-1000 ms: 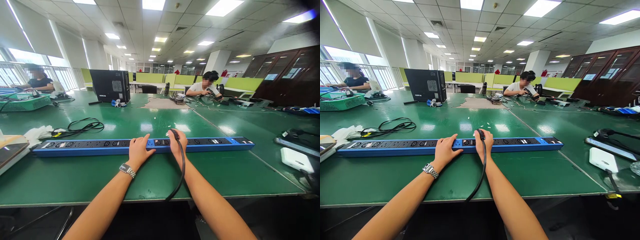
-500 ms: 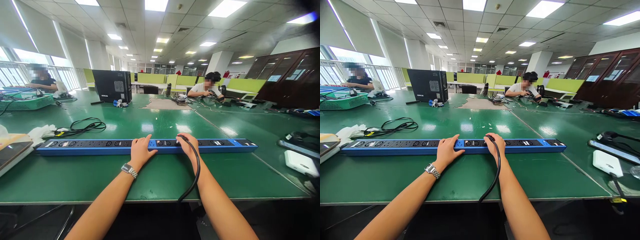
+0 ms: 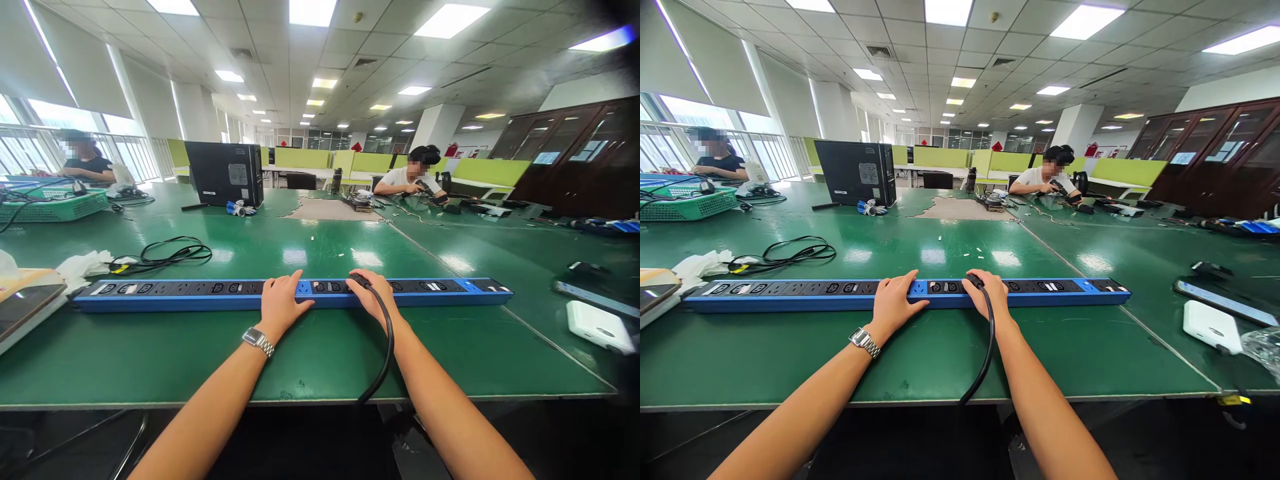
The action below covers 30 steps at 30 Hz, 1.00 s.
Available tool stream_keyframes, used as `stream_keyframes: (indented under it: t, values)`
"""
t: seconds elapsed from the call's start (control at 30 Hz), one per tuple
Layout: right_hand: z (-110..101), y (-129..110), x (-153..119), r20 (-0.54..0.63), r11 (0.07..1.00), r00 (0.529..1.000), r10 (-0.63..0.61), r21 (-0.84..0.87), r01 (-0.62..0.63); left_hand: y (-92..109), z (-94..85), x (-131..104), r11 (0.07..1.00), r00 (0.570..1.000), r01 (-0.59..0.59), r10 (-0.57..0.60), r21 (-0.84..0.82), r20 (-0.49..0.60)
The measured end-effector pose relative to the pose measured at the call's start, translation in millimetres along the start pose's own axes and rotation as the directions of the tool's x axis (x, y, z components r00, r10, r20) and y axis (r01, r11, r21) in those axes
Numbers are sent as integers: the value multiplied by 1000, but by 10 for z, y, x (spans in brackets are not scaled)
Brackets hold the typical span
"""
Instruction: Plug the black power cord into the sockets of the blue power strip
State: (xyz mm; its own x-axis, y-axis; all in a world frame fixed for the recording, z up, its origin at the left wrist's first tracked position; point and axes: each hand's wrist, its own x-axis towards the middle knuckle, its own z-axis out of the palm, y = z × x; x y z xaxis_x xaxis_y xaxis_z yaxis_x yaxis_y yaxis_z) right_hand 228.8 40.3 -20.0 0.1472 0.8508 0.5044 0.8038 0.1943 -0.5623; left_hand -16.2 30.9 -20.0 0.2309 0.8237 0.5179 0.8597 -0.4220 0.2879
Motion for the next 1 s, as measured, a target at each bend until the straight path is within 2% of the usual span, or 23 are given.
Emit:
stream_keyframes:
  t: [0.3, 0.47, 0.6, 0.8, 0.9, 1.0]
  values:
    - [23, 52, -71, 54, 971, 977, -206, -109, 211, -1, 7, -8, 1000, 1000, -5, 5, 18, -6]
    - [47, 63, -77, 32, 978, 982, -188, -86, 190, 0, 2, -7, 1000, 1000, 0, 0, 12, -2]
    - [49, 34, -95, 24, 975, 988, -154, -161, 156, -3, -2, -9, 1000, 1000, -10, 10, 12, -4]
    - [-24, -20, -136, 19, 897, 964, -266, -360, 255, -7, -1, -12, 1000, 1000, -15, 15, 16, -6]
    - [-20, -19, -156, 34, 903, 966, -257, -348, 252, -8, 4, -9, 1000, 1000, -16, 16, 18, -6]
    - [44, -6, -192, -10, 946, 981, -193, -268, 183, -7, 6, -5, 1000, 1000, -16, 16, 22, -3]
